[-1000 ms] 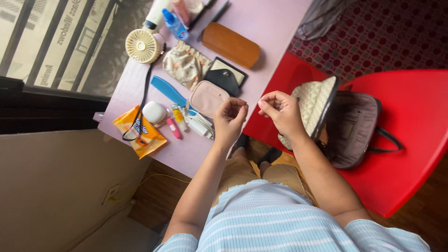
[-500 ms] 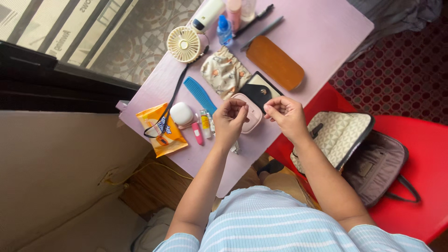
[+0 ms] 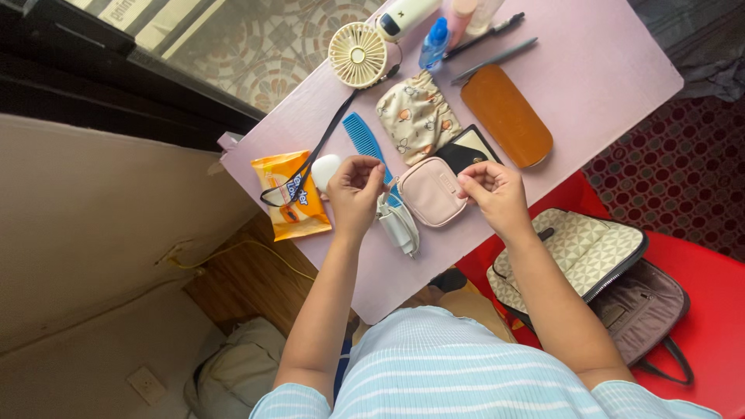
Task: The person packs a handbag with daily essentials. They place a folded umbrella, a small pouch, a wallet, a spray bottle, and a comb into the bag, then close the zipper.
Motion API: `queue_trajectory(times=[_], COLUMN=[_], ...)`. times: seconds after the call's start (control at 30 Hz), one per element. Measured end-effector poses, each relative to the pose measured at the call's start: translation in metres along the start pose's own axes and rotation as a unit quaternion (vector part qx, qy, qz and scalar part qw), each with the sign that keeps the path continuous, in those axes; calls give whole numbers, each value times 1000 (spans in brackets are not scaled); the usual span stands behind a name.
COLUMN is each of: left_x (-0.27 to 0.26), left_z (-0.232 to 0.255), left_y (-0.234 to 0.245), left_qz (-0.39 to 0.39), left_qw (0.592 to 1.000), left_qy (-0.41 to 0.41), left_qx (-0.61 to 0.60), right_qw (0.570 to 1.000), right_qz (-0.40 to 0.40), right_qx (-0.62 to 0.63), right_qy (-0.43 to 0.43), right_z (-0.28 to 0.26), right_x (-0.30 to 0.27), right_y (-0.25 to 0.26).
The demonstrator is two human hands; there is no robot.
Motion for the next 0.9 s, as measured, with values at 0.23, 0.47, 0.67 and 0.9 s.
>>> queue_trajectory(times=[0.23, 0.47, 0.67, 0.9], left_x=[-14, -24, -22, -17], left_z=[-11, -14, 1, 14], left_y=[20, 1, -46, -83], left_qz=[32, 0, -70, -131], left_qw=[999, 1000, 996, 987], left_qy=[0, 9, 1, 9], left_qx=[3, 10, 47, 95], right_qw=[999, 998, 999, 990], right_qz=[-45, -51, -24, 100], right_qx=[-23, -32, -25, -49], right_qy=[-8, -13, 8, 86], right_z=[10, 10, 3, -15], right_x=[3, -1, -7, -12], right_y=[-21, -28, -15, 20])
Point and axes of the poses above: each hand's wrist, its own x-axis towards the middle knuckle, its own y-axis out of the back of the hand, z = x × y, the point moved 4 cm from there along x, towards the middle knuckle, and after that the axes turned 12 degrees about x, right-handed, at the moved point
